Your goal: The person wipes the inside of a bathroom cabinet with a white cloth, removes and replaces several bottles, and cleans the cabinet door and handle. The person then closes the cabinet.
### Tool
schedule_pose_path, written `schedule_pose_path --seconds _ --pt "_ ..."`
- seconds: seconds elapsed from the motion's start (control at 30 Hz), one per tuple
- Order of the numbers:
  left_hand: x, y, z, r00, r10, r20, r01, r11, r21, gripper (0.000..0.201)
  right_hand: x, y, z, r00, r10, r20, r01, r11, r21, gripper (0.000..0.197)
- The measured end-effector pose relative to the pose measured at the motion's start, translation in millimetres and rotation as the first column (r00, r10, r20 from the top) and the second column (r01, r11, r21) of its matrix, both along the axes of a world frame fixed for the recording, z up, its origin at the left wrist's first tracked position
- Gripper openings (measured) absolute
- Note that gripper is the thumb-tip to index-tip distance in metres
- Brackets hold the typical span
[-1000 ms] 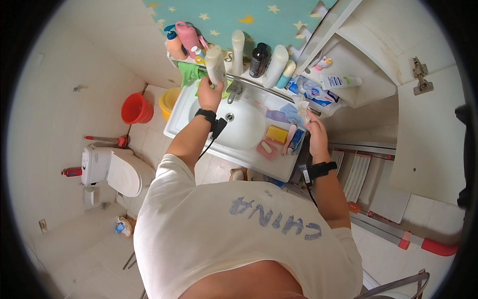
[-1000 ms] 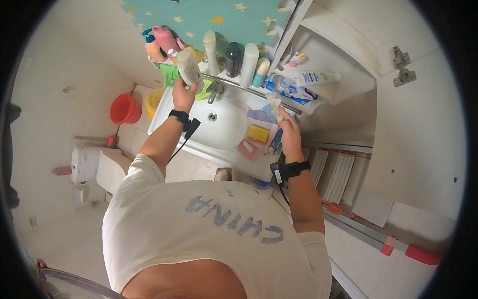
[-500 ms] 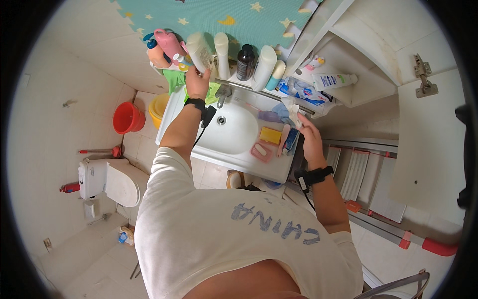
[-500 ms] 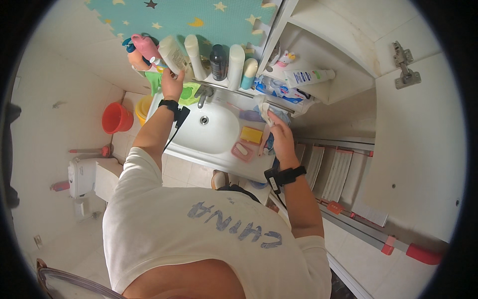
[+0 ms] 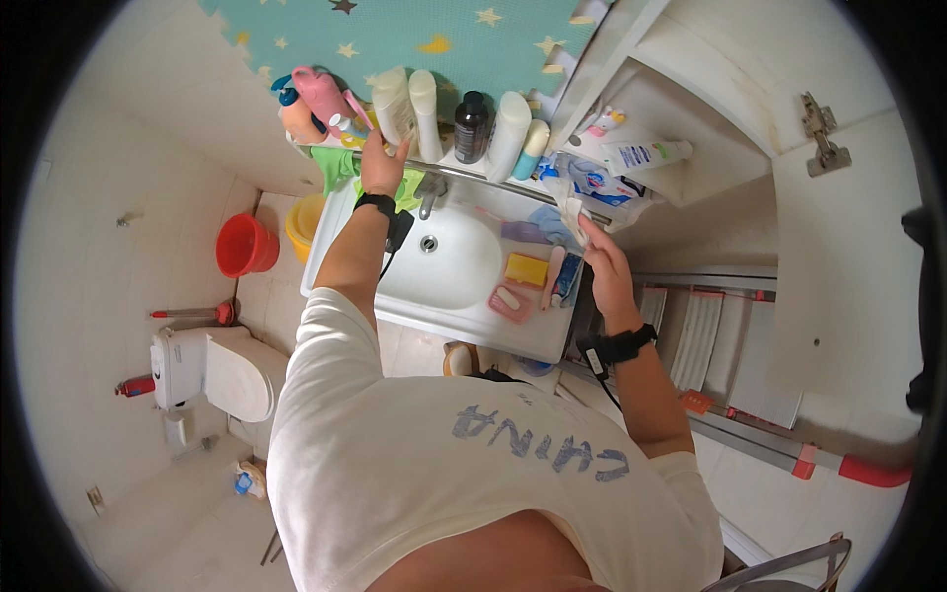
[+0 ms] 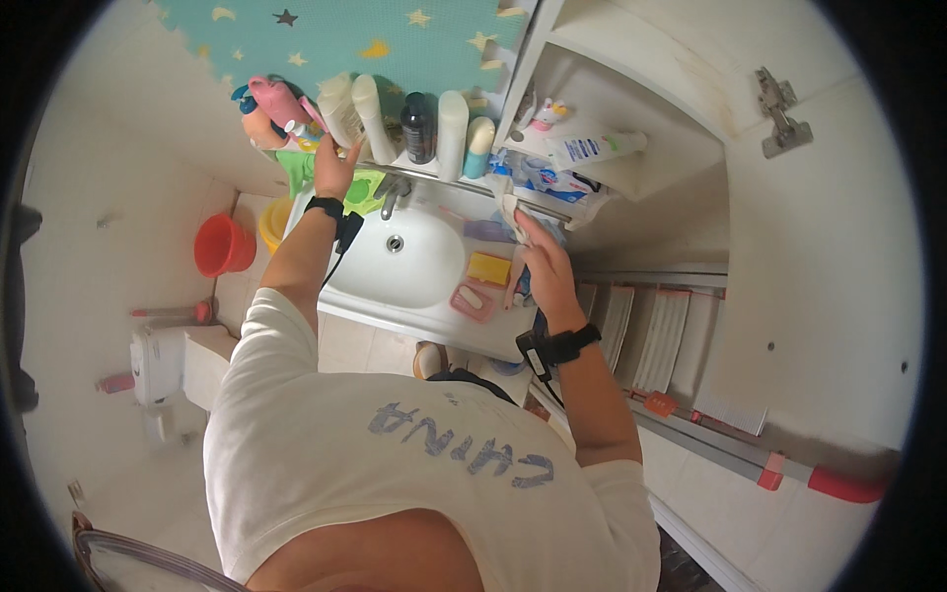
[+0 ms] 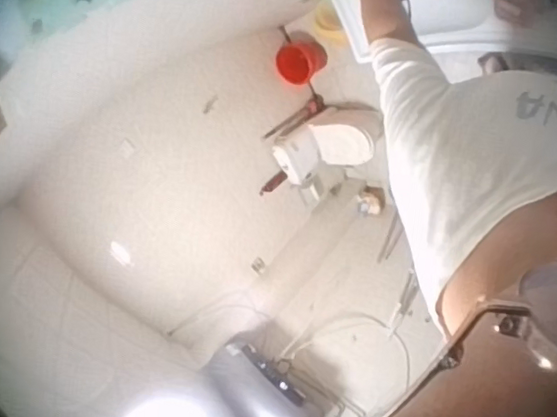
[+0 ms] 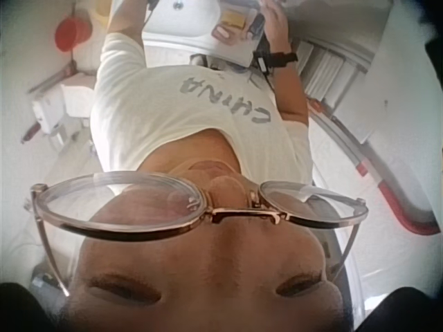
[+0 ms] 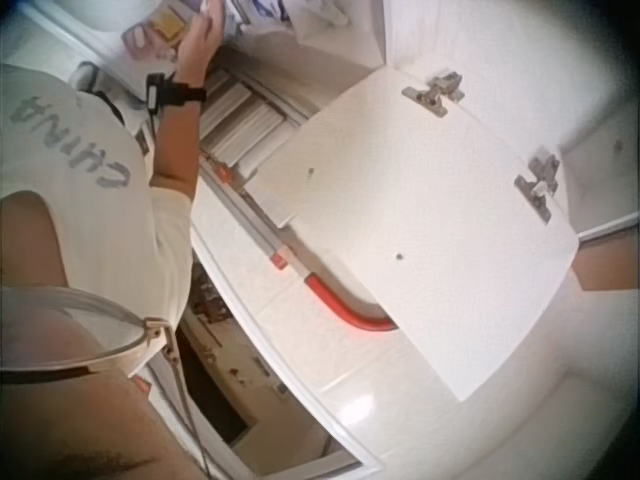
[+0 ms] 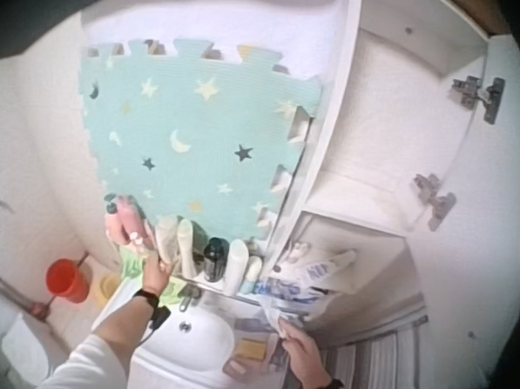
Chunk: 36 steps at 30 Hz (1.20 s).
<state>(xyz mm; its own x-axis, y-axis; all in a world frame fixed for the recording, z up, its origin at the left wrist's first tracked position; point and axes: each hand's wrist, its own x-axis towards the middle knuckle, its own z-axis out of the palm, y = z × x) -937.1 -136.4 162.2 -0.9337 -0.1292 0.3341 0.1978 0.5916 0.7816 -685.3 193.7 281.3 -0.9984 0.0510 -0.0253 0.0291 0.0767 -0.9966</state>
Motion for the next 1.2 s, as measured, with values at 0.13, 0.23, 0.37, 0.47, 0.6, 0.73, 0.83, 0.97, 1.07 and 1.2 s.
schedule_pose_path --seconds 0.13,0.23,0.37,0.47,0.6,0.73,0.83,0.97,1.07,1.2 --pt "7 3 1 0.999 0.036 -0.025 -0.039 0.993 -0.110 0.057 -2 0 15 0.996 0.010 -0.086 -0.005 0.998 0.058 0.054" --pt "12 2 4 0.997 0.062 -0.034 -0.067 0.985 -0.159 0.071 -5 -1 32 0.974 0.014 -0.226 0.030 0.981 0.189 0.056" --pt "30 1 26 0.975 0.100 -0.200 -0.143 0.967 -0.212 0.068 -10 -5 67 0.890 0.007 -0.455 0.184 0.909 0.374 0.058" --pt "56 13 67 0.915 0.071 -0.397 -0.164 0.965 -0.204 0.052 -22 -4 99 0.756 -0.046 -0.653 0.470 0.732 0.492 0.058" --pt "101 56 147 0.749 -0.229 -0.622 0.077 0.962 -0.261 0.041 -66 -3 136 0.622 -0.112 -0.775 0.732 0.436 0.524 0.054" --pt "138 115 236 0.555 -0.518 -0.652 0.369 0.855 -0.365 0.042 -103 3 163 0.661 -0.133 -0.739 0.743 0.254 0.619 0.053" --pt "151 160 284 0.495 -0.657 -0.569 0.502 0.751 -0.430 0.044 -103 8 169 0.676 -0.136 -0.724 0.732 0.232 0.640 0.054" --pt "141 215 316 0.458 -0.721 -0.521 0.571 0.687 -0.449 0.048 -74 15 154 0.571 -0.120 -0.812 0.801 0.298 0.519 0.056" --pt "129 246 325 0.549 -0.751 -0.367 0.530 0.652 -0.541 0.062 -43 25 131 0.574 -0.105 -0.812 0.776 0.387 0.498 0.056" --pt "115 279 327 0.747 -0.657 -0.100 0.386 0.552 -0.739 0.085 -1 43 104 0.672 -0.055 -0.738 0.664 0.486 0.568 0.055"
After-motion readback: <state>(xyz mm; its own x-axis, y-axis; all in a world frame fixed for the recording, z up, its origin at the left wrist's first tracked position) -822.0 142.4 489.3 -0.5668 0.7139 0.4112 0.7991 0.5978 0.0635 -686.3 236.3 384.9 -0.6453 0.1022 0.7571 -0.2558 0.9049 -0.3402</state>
